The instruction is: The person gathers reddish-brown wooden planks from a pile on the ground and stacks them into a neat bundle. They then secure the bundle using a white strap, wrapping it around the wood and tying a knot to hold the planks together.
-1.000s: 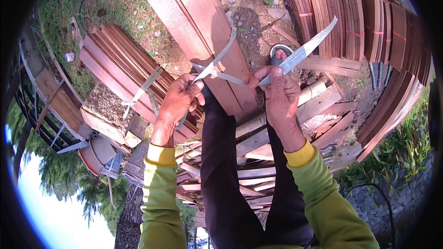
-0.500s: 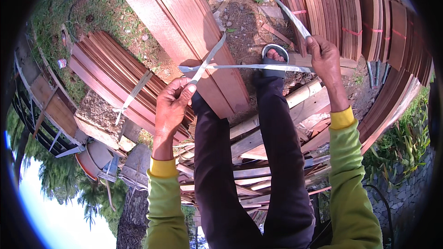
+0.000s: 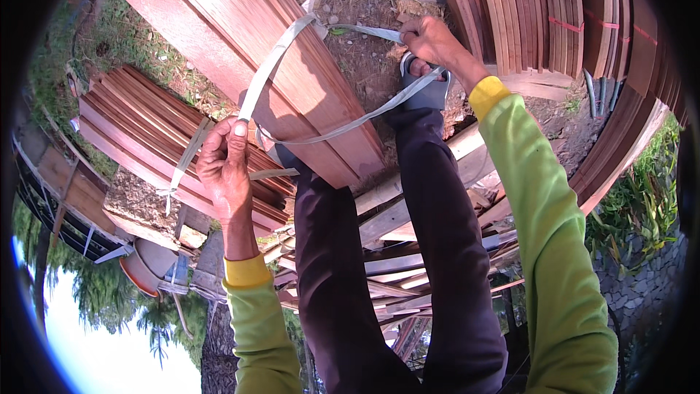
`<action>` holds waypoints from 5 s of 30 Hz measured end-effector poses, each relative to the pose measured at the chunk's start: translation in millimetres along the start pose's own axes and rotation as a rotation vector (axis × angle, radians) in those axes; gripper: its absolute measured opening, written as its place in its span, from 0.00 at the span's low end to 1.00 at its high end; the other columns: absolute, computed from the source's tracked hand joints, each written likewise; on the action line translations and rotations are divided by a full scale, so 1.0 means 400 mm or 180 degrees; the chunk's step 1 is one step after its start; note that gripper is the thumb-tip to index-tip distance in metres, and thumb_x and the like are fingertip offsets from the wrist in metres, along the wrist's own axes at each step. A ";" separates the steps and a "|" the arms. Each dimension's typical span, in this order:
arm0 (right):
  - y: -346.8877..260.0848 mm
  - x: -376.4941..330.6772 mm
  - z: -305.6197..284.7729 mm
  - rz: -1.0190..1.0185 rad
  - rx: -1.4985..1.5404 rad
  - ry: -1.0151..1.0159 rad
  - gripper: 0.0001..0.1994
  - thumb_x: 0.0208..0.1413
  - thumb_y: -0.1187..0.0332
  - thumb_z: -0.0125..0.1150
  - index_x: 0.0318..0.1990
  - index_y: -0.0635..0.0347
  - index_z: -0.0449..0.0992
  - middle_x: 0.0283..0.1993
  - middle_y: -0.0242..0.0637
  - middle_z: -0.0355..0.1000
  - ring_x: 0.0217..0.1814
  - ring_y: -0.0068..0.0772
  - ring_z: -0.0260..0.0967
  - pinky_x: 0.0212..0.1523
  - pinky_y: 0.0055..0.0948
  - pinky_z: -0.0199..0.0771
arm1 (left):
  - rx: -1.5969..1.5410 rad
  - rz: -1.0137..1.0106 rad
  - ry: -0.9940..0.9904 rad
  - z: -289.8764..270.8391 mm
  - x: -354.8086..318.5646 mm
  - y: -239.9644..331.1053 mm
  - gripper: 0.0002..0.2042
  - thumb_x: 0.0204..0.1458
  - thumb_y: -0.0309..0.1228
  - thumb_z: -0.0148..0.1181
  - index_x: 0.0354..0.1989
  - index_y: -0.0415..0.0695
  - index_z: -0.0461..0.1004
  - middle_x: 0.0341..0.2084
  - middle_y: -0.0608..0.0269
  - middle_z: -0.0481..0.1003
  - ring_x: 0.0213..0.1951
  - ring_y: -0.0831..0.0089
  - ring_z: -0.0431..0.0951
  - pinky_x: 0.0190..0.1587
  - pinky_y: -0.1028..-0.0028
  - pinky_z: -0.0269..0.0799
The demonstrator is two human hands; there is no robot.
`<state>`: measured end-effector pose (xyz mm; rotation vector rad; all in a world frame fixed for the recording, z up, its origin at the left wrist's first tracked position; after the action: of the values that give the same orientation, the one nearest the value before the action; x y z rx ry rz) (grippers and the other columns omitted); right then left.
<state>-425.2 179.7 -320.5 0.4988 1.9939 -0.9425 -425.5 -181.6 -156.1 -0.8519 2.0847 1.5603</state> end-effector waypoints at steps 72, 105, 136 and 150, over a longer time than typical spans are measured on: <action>-0.102 0.077 0.153 -0.1080 -0.0333 0.0635 0.08 0.55 0.74 0.55 0.41 0.55 0.77 0.32 0.42 0.76 0.33 0.28 0.75 0.37 0.29 0.73 | -0.1167 -0.1718 -0.0686 0.062 0.290 -0.446 0.15 0.51 0.34 0.60 0.43 0.36 0.73 0.35 0.57 0.77 0.32 0.70 0.77 0.34 0.68 0.75; -0.215 0.107 0.212 -0.0843 -0.1140 0.0367 0.13 0.50 0.72 0.55 0.44 0.55 0.77 0.38 0.47 0.76 0.40 0.50 0.74 0.43 0.41 0.75 | -0.1435 -0.2122 0.0067 -0.001 0.343 -0.533 0.24 0.57 0.47 0.51 0.54 0.41 0.66 0.47 0.56 0.74 0.47 0.60 0.76 0.51 0.60 0.73; -0.167 0.024 0.003 -0.1337 -0.0572 0.2569 0.15 0.54 0.64 0.60 0.48 0.59 0.71 0.39 0.40 0.73 0.42 0.40 0.71 0.45 0.37 0.71 | -0.1513 -0.2266 0.0133 0.004 0.338 -0.554 0.26 0.56 0.50 0.51 0.55 0.42 0.66 0.48 0.56 0.74 0.48 0.60 0.76 0.51 0.60 0.73; -0.183 0.068 0.162 -0.1038 -0.1504 0.0851 0.09 0.55 0.65 0.53 0.41 0.49 0.78 0.37 0.43 0.76 0.39 0.50 0.74 0.39 0.44 0.75 | -0.1564 -0.2326 0.0136 0.000 0.340 -0.557 0.27 0.56 0.51 0.51 0.55 0.42 0.65 0.48 0.56 0.74 0.48 0.60 0.76 0.51 0.59 0.73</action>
<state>-452.7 83.2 -334.3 0.0330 2.4958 -0.5749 -374.6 -255.9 -401.1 -1.5961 1.1687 1.6142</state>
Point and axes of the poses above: each hand's wrist, its own x-axis towards the middle knuckle, its own z-axis out of the palm, y = z × x, the point moved 9 cm from there along x, towards the middle knuckle
